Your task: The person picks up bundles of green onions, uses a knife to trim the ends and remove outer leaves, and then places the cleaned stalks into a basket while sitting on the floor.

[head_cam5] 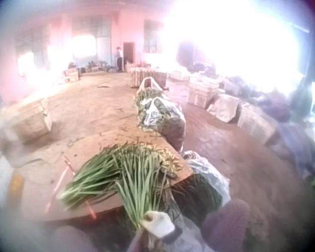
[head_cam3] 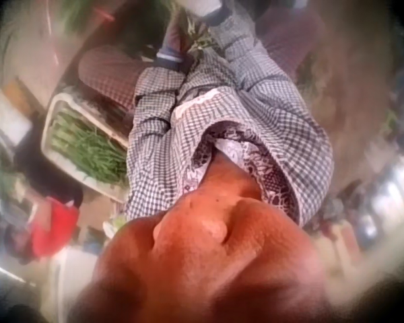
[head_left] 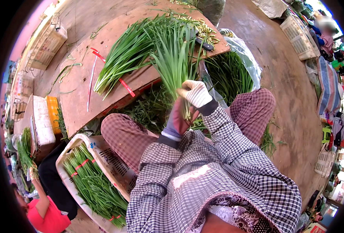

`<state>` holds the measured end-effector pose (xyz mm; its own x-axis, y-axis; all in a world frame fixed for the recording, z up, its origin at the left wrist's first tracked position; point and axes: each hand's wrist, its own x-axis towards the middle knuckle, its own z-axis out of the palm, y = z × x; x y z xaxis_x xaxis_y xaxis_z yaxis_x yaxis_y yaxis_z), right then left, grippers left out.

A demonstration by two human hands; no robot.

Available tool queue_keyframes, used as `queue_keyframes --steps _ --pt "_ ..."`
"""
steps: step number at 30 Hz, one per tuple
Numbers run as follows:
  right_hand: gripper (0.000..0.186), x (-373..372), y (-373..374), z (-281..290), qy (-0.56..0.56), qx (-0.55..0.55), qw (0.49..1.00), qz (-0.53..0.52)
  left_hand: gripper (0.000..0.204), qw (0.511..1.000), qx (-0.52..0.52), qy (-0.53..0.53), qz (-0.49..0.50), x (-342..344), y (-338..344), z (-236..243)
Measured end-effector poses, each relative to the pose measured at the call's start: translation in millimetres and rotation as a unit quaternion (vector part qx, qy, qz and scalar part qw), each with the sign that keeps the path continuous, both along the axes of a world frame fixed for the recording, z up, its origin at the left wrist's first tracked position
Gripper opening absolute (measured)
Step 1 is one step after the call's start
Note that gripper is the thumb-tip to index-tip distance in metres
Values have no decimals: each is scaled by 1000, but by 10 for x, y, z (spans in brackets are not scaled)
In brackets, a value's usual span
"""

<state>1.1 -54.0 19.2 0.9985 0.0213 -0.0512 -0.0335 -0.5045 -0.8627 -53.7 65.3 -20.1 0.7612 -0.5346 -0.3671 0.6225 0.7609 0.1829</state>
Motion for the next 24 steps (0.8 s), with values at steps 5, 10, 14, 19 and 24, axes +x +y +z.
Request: queue_keyframes --steps 5,10,14,19,24 --pt "18 -234 88 298 127 186 974 8 41 994 -82 -78 -1 62 43 -361" --pt "13 -419 -18 660 47 172 984 0 37 999 19 -43 23 46 39 -237" --pt "19 -390 -725 815 36 184 971 -145 47 989 -113 85 -35 70 91 -350" --pt "31 -579 -685 262 8 -77 996 44 51 996 -89 -5 -21 59 67 -326" --pt "27 -637 -131 186 -14 -153 983 103 51 993 44 -105 33 56 -19 -291"
